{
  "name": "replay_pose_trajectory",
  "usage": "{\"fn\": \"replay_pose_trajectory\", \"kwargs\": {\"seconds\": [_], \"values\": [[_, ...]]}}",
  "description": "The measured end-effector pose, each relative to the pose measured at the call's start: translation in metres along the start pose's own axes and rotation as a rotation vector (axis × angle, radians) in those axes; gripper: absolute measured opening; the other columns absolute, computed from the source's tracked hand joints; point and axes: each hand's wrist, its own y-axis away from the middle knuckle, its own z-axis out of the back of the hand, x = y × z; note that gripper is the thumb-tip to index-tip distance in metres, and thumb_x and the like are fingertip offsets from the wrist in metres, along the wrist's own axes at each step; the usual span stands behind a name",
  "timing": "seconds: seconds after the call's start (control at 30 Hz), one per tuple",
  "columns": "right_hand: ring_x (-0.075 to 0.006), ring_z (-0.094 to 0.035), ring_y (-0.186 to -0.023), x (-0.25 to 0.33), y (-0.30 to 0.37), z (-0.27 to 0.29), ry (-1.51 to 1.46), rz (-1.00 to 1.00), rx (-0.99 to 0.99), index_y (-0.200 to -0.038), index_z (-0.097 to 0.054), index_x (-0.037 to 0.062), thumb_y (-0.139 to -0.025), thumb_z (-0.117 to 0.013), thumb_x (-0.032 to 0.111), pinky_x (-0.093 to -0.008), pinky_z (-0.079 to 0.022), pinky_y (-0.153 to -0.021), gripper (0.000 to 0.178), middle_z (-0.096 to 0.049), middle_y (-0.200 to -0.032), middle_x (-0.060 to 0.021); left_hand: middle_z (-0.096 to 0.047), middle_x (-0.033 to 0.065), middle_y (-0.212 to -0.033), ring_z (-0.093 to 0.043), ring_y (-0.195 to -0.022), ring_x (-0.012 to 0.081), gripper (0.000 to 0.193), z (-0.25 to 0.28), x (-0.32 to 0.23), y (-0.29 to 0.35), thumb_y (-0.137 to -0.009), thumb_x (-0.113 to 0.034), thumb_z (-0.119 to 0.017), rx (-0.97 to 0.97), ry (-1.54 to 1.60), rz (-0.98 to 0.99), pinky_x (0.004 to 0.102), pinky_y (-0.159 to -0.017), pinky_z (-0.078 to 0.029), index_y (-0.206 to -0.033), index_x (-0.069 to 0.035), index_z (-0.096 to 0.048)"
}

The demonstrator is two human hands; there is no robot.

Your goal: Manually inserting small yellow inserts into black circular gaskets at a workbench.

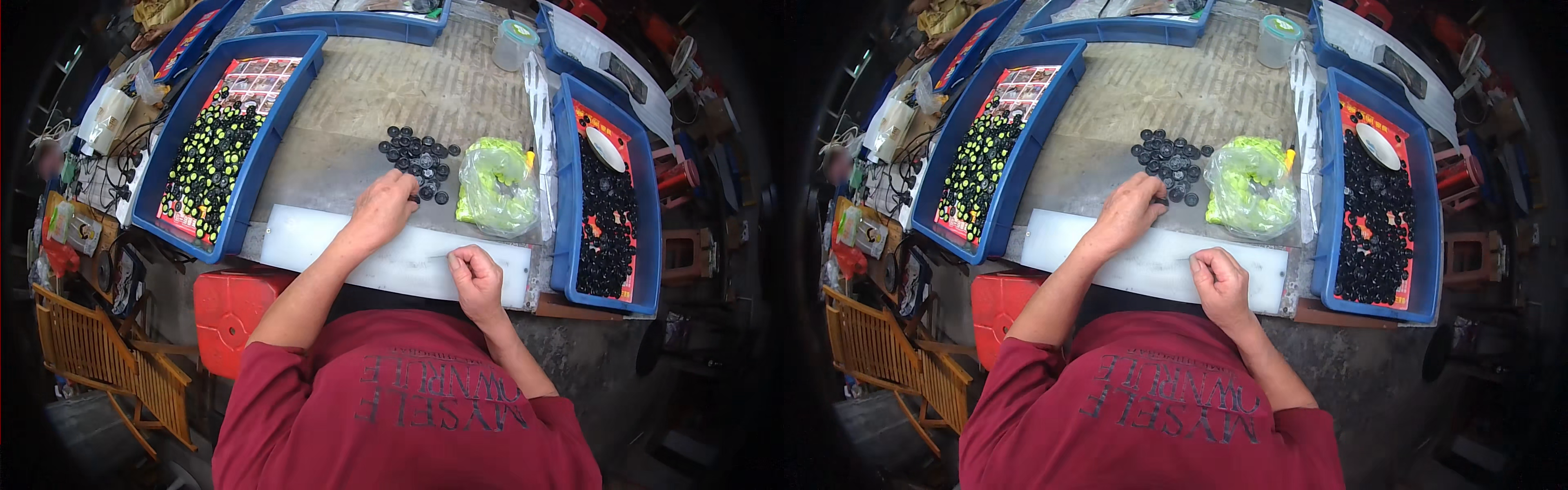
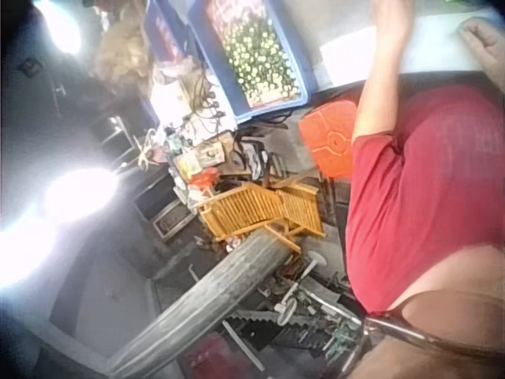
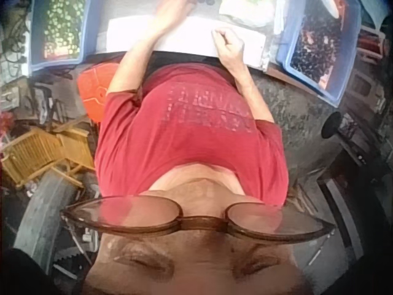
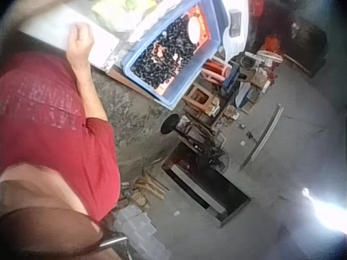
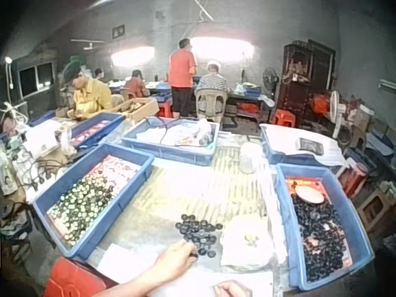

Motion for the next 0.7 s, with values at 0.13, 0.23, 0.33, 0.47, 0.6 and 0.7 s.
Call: {"fn": "replay_pose_trajectory", "kwargs": {"seconds": [0.13, 0.23, 0.33, 0.47, 0.6, 0.7], "values": [[-0.0114, -0.046, -0.053, -0.004, 0.0, 0.0, -0.016, 0.008, -0.021, -0.074, -0.052, -0.0006, -0.077, -0.053, 0.006, -0.0227, -0.038, -0.049, 0.007, -0.051, -0.064, -0.0066, -0.055, 0.0063, -0.071, -0.053, -0.064, 0.0158, 0.016, 0.005, -0.008, 0.006, -0.068, -0.004, -0.059, 0.017, 0.26, 0.111, 0.0277, -0.058, -0.042, -0.084, -0.002, -0.055], [-0.0098, -0.046, -0.054, -0.009, 0.0, -0.001, -0.089, -0.03, -0.069, -0.077, -0.052, -0.0008, -0.078, -0.052, 0.007, -0.0222, -0.039, -0.05, 0.008, -0.051, -0.064, -0.0055, -0.056, 0.0017, -0.072, -0.05, -0.062, 0.0066, 0.015, 0.008, -0.024, 0.021, -0.072, -0.005, -0.058, 0.082, 0.648, 0.234, 0.0215, -0.053, -0.042, -0.086, 0.0, -0.056], [-0.0083, -0.046, -0.056, -0.009, -0.002, -0.003, -0.144, -0.056, -0.086, -0.079, -0.052, -0.001, -0.079, -0.052, 0.009, -0.0218, -0.039, -0.051, 0.01, -0.052, -0.065, -0.0045, -0.056, -0.0001, -0.074, -0.049, -0.063, 0.0036, 0.015, 0.003, -0.037, 0.038, -0.075, -0.005, -0.057, 0.126, 0.904, 0.278, 0.0181, -0.052, -0.041, -0.089, 0.001, -0.057], [-0.007, -0.045, -0.057, -0.011, -0.002, -0.001, -0.161, -0.043, -0.049, -0.079, -0.052, -0.0011, -0.08, -0.051, 0.009, -0.021, -0.038, -0.051, 0.01, -0.051, -0.065, -0.0034, -0.056, 0.0013, -0.076, -0.049, -0.063, 0.0047, 0.017, -0.008, -0.048, 0.049, -0.077, -0.005, -0.055, 0.137, 0.966, 0.279, 0.0181, -0.054, -0.042, -0.092, 0.002, -0.056], [-0.0043, -0.044, -0.059, -0.009, -0.002, 0.002, -0.289, -0.131, -0.039, -0.077, -0.052, -0.0012, -0.08, -0.051, 0.009, -0.0194, -0.037, -0.051, 0.01, -0.051, -0.065, -0.0001, -0.056, 0.0029, -0.078, -0.05, -0.064, 0.0059, 0.018, -0.011, -0.048, 0.048, -0.078, -0.004, -0.053, 0.178, 1.16, 0.323, 0.0186, -0.055, -0.044, -0.094, 0.003, -0.055], [-0.0031, -0.043, -0.06, 0.001, -0.004, 0.005, -0.346, -0.176, -0.032, -0.077, -0.052, -0.0011, -0.081, -0.051, 0.009, -0.018, -0.037, -0.051, 0.011, -0.051, -0.065, 0.0015, -0.056, 0.0033, -0.079, -0.051, -0.065, 0.0067, 0.018, -0.01, -0.049, 0.049, -0.078, -0.004, -0.053, 0.183, 1.23, 0.332, 0.019, -0.055, -0.044, -0.095, 0.004, -0.055]]}}
